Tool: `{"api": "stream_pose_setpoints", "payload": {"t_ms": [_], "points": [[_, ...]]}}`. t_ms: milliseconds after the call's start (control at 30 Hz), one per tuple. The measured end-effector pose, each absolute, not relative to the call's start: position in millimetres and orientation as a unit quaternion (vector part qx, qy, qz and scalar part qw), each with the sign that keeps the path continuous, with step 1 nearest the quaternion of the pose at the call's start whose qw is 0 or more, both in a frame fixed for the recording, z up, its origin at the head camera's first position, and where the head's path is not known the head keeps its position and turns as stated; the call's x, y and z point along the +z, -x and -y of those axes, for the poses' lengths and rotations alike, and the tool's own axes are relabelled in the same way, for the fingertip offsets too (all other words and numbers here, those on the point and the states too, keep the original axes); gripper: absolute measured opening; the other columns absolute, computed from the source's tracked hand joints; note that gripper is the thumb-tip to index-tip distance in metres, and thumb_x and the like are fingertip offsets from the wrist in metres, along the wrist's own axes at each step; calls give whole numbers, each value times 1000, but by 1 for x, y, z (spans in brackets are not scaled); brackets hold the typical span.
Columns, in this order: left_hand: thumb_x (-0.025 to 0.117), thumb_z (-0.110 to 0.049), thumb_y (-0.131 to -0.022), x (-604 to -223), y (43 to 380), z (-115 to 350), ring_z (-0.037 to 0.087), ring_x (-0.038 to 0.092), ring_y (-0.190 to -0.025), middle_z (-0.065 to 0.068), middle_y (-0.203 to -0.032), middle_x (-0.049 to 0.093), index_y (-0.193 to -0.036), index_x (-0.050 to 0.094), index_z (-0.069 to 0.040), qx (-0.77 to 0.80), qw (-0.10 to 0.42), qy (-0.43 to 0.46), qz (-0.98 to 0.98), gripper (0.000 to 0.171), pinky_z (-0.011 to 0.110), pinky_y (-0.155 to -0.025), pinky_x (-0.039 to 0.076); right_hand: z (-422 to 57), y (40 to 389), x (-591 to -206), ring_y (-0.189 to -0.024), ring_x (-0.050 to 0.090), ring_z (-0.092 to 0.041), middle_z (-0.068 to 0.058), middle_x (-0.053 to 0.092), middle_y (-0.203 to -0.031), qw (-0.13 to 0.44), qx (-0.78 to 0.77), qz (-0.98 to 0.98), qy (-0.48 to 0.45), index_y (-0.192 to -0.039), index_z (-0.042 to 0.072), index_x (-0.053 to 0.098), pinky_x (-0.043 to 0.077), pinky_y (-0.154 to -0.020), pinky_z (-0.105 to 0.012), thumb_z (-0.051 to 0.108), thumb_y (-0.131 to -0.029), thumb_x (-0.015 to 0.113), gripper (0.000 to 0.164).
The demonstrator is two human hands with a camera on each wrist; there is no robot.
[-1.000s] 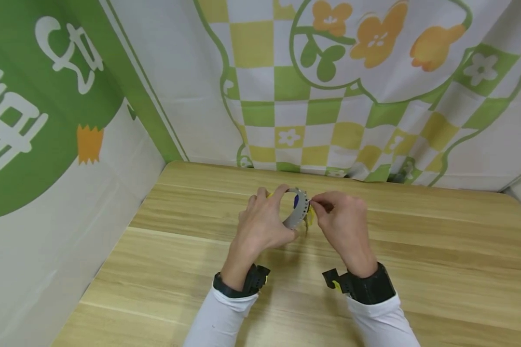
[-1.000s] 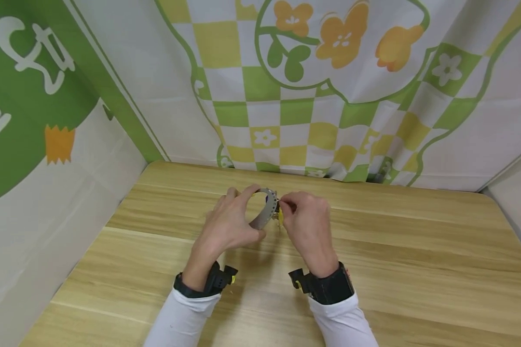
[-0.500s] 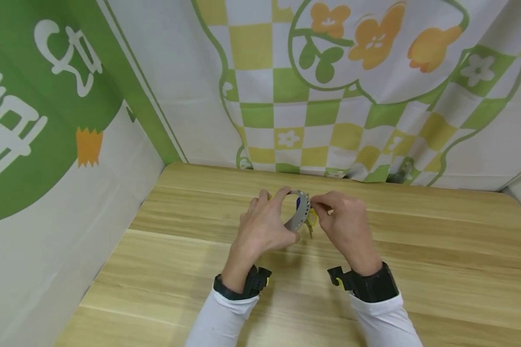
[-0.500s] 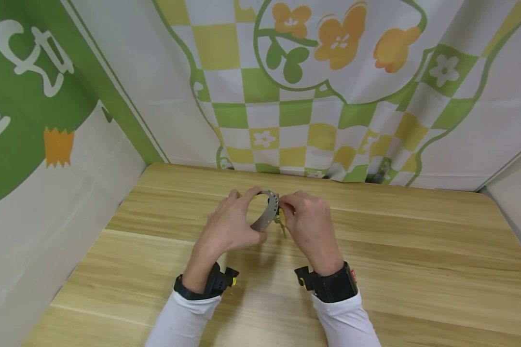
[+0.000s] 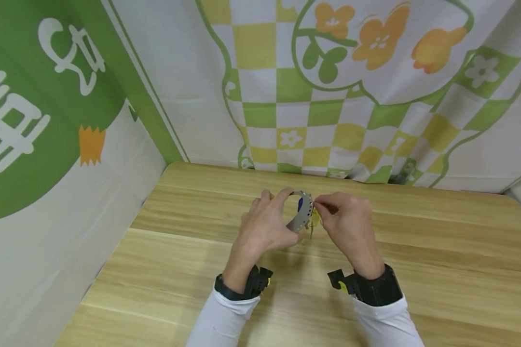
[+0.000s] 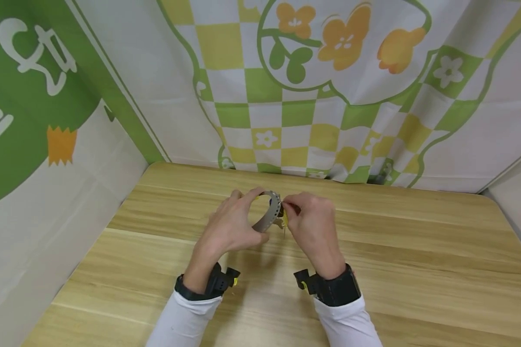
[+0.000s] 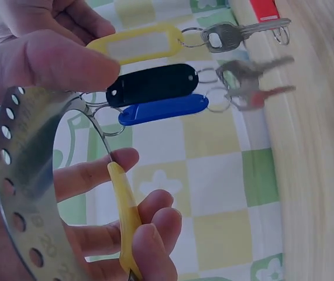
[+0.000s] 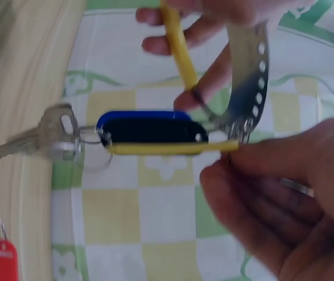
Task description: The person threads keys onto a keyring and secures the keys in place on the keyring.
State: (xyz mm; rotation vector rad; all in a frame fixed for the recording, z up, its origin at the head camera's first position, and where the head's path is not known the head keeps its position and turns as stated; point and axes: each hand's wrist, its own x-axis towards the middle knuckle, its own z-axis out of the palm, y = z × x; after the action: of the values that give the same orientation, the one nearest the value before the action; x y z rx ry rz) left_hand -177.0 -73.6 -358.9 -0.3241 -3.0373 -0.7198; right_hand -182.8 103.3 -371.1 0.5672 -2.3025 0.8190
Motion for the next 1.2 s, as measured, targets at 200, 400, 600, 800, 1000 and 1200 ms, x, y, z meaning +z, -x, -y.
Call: {"api": "stream_pose_setpoints", "payload": {"t_ms": [200, 400, 600, 800, 1000, 1200], "points": [[71, -43, -57, -358, 177, 75, 22, 44, -86, 5, -108, 44, -140, 35, -33, -231, -11, 107, 967, 91, 38, -60, 36, -108, 187, -373, -62, 57, -7, 0, 63, -73, 334, 288, 851, -285, -82, 8, 70, 43, -55, -24, 4, -76, 69, 7], [69, -42, -57, -357, 177, 73, 21, 44, -87, 5, -108, 44, -140, 34, -34, -226, -5, 105, 968, 90, 37, -59, 36, -109, 185, -373, -65, 59, -4, 2, 65, -76, 286, 329, 869, -233, -86, 10, 70, 45, -59, -21, 11, -79, 68, 8], [71, -48, -58, -358, 177, 69, 21, 44, -87, 7, -112, 45, -139, 36, -35, -215, 5, 106, 971, 89, 38, -60, 36, -108, 180, -371, -60, 57, -4, 4, 64, -72, 230, 363, 892, -140, -83, 14, 70, 44, -54, -24, 18, -80, 68, 6], [70, -45, -58, -359, 177, 70, 21, 44, -85, 6, -109, 44, -139, 35, -34, -217, -1, 113, 970, 89, 37, -58, 35, -111, 181, -371, -58, 56, -1, 4, 64, -72, 255, 357, 881, -179, -82, 14, 72, 43, -53, -22, 14, -78, 69, 4], [71, -46, -58, -358, 177, 73, 21, 46, -90, 6, -111, 46, -140, 35, -34, -230, -14, 127, 965, 90, 40, -61, 38, -116, 186, -372, -65, 60, -5, 2, 66, -77, 313, 326, 845, -284, -83, 12, 72, 44, -58, -20, 6, -75, 71, 10], [71, -49, -58, -358, 178, 73, 22, 46, -93, 6, -114, 46, -141, 34, -35, -230, -15, 118, 966, 91, 42, -64, 38, -118, 187, -372, -67, 59, -5, 5, 65, -79, 272, 344, 857, -269, -87, 13, 70, 46, -60, -22, 11, -79, 68, 9]]}}
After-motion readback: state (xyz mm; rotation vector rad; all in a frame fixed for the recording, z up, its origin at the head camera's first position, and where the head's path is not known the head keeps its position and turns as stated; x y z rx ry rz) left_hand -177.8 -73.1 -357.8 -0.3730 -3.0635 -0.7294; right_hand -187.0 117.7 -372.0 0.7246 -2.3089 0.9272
